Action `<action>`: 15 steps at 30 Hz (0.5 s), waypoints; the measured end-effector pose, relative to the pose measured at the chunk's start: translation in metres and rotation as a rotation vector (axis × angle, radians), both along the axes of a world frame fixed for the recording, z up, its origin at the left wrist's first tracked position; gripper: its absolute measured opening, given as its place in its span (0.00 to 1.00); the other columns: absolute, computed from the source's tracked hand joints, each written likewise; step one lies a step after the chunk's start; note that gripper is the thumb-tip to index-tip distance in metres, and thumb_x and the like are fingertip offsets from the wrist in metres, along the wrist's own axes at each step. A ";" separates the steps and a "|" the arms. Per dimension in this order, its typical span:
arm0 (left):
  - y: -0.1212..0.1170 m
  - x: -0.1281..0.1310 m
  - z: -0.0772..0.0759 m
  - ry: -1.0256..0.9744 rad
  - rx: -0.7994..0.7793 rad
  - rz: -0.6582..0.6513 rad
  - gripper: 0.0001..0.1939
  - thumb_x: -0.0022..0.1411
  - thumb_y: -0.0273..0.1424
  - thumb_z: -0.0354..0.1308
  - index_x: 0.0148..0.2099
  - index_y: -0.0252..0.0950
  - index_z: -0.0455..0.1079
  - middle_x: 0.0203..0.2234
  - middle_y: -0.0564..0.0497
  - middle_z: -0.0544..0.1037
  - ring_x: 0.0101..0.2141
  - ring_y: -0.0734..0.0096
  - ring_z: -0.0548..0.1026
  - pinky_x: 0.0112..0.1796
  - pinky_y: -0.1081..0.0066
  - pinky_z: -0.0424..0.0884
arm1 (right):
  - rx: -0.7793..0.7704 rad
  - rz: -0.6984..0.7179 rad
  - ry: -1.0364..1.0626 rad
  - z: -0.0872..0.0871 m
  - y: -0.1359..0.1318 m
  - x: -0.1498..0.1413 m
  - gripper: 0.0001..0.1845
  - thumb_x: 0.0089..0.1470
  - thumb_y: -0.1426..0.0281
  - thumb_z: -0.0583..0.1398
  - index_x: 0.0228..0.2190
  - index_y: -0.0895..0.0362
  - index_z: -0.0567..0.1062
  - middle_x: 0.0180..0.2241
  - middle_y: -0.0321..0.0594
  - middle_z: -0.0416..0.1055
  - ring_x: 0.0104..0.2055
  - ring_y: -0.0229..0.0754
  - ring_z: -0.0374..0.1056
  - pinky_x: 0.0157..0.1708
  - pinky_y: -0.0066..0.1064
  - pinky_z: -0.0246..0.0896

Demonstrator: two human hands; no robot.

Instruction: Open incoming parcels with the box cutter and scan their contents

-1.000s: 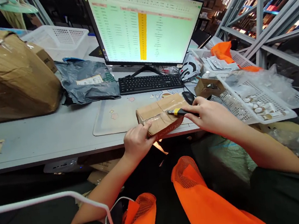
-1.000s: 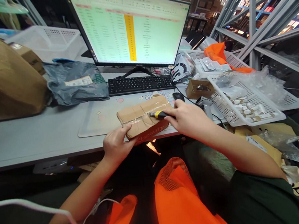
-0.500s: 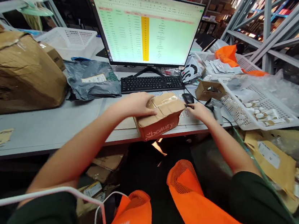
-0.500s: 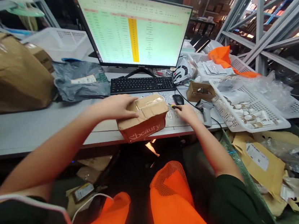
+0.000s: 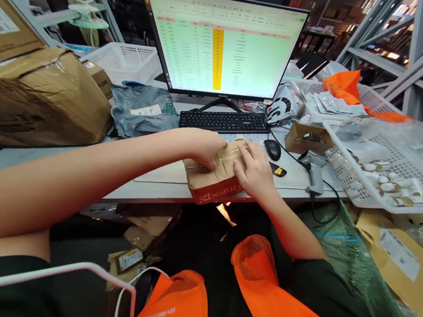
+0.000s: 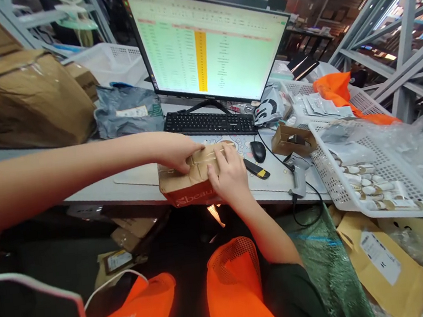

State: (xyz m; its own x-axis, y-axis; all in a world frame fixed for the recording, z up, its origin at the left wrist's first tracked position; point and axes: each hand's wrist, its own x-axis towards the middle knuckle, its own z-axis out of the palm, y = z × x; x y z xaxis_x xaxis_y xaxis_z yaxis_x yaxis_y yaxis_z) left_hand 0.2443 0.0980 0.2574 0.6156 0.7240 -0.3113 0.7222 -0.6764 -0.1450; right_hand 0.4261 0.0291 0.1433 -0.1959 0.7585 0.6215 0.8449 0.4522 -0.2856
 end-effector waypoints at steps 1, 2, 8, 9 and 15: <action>-0.004 0.004 0.000 0.048 0.028 0.000 0.31 0.52 0.34 0.66 0.59 0.38 0.76 0.34 0.43 0.83 0.33 0.46 0.80 0.36 0.60 0.71 | 0.016 -0.007 -0.010 -0.003 0.000 -0.001 0.27 0.69 0.62 0.53 0.61 0.64 0.73 0.67 0.61 0.63 0.70 0.61 0.59 0.69 0.57 0.55; -0.007 0.007 0.000 0.087 0.049 -0.013 0.30 0.54 0.33 0.65 0.60 0.37 0.76 0.34 0.42 0.83 0.33 0.46 0.80 0.35 0.60 0.71 | 0.028 -0.007 -0.019 -0.005 -0.001 -0.001 0.27 0.69 0.62 0.53 0.62 0.64 0.73 0.67 0.61 0.63 0.71 0.61 0.58 0.69 0.56 0.56; -0.014 0.002 -0.007 0.088 0.044 -0.130 0.30 0.67 0.28 0.51 0.70 0.26 0.64 0.38 0.34 0.83 0.36 0.50 0.82 0.36 0.63 0.70 | 0.014 -0.042 -0.044 -0.004 -0.002 0.000 0.27 0.70 0.63 0.52 0.62 0.63 0.73 0.68 0.58 0.63 0.72 0.59 0.57 0.68 0.54 0.57; -0.014 0.001 -0.007 0.079 0.029 -0.109 0.31 0.68 0.28 0.50 0.71 0.27 0.63 0.39 0.34 0.83 0.37 0.49 0.82 0.37 0.63 0.70 | 0.009 -0.046 -0.042 -0.003 -0.001 -0.001 0.27 0.69 0.64 0.52 0.62 0.62 0.73 0.68 0.58 0.63 0.72 0.60 0.57 0.68 0.55 0.57; 0.007 -0.001 0.015 -0.008 -0.105 0.008 0.28 0.65 0.26 0.51 0.66 0.32 0.71 0.40 0.37 0.83 0.36 0.53 0.79 0.41 0.61 0.71 | 0.030 -0.054 -0.050 -0.007 -0.005 -0.001 0.28 0.67 0.65 0.53 0.65 0.60 0.70 0.70 0.57 0.60 0.73 0.62 0.53 0.69 0.60 0.52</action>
State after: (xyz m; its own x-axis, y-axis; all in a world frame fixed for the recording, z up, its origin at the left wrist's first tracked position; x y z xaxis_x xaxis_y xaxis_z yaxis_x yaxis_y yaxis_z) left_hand 0.2432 0.1049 0.2728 0.6129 0.6924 -0.3807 0.7281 -0.6820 -0.0682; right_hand 0.4251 0.0240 0.1365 -0.1866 0.7500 0.6345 0.8813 0.4132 -0.2292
